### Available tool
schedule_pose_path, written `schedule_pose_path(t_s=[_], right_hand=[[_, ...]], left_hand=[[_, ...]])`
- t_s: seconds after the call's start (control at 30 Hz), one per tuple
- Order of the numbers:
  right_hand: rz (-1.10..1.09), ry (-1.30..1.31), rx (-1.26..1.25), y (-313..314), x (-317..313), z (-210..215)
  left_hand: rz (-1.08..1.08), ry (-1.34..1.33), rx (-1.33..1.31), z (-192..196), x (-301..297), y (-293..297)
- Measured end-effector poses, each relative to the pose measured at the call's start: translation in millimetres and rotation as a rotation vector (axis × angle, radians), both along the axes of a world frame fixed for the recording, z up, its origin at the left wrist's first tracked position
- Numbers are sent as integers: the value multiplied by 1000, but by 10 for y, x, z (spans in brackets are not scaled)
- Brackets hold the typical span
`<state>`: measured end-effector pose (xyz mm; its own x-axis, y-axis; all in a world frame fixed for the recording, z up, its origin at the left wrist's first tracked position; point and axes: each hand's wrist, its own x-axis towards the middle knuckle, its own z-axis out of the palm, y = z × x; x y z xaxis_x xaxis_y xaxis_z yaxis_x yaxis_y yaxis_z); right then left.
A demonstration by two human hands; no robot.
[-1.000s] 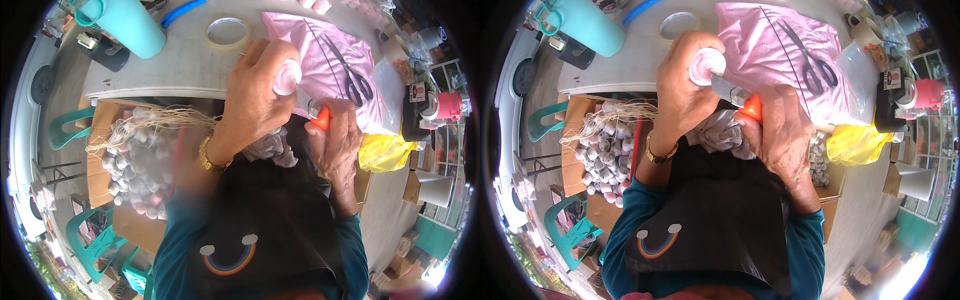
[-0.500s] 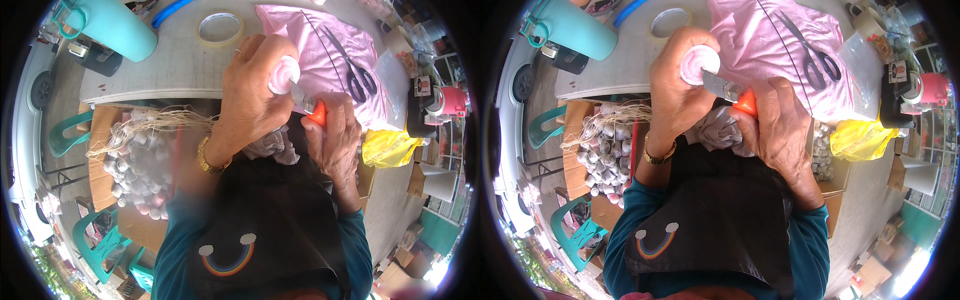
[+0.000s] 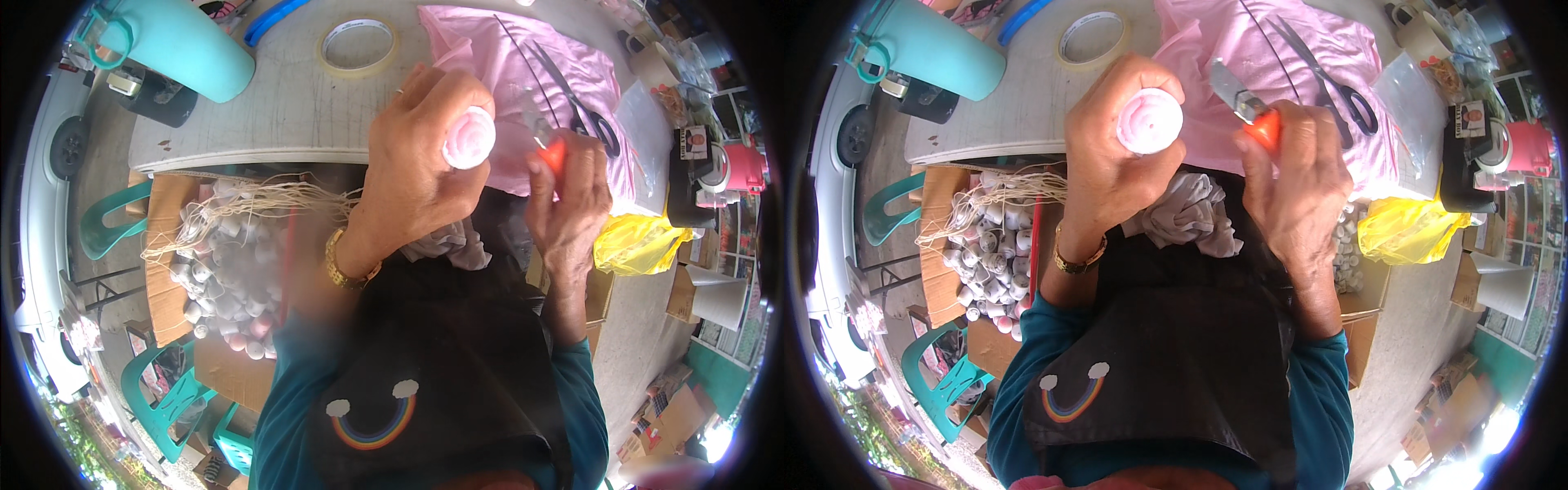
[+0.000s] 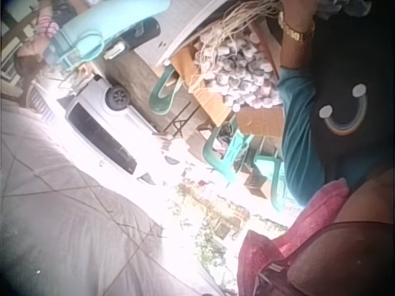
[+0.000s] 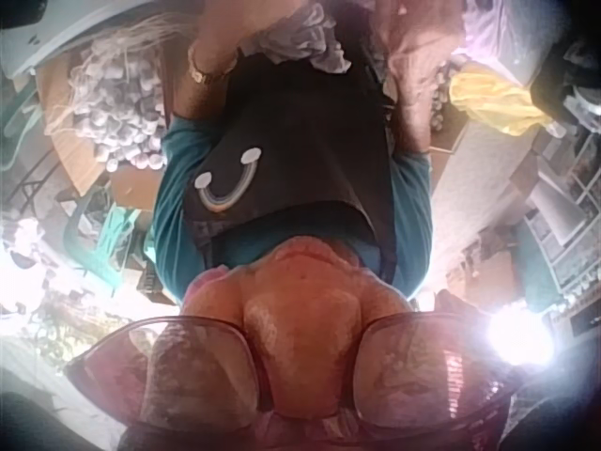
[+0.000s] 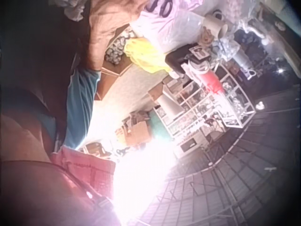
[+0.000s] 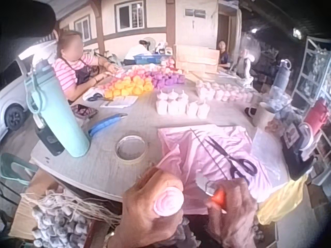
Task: The person assembles small cylindrical candles by inserting wicks, trimming excess wick with scissors, and applying a pink substance to the top. Finished candles are placed into a cardboard box.
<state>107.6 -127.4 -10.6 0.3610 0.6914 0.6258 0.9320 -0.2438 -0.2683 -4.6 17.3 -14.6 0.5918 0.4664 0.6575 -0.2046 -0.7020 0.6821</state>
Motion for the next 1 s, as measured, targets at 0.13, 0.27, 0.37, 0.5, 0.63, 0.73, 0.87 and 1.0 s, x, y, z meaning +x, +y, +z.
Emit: schedule_pose_path(t_s=[0.13,0.27,0.37,0.5,0.63,0.73,0.87,1.0], right_hand=[[65,-29,90,53,11,54],[-49,-99,-1,241,85,69],[-41,-185,16,475,200,67],[43,-270,71,819,389,40],[-42,31,140,706,403,18],[88,299,342,474,367,-12],[127,479,514,305,459,-58],[43,464,660,199,689,7]], left_hand=[[36,0,-47,-14,-28,10],[12,-32,-93,-23,-67,2],[-76,-90,-254,-13,-109,7],[-125,-55,-348,1,-193,13],[-174,-125,-469,-39,-217,16],[-562,-330,-934,-104,-179,35],[-984,-544,-1613,-161,-98,78],[-967,-495,-1801,-147,-30,82]])
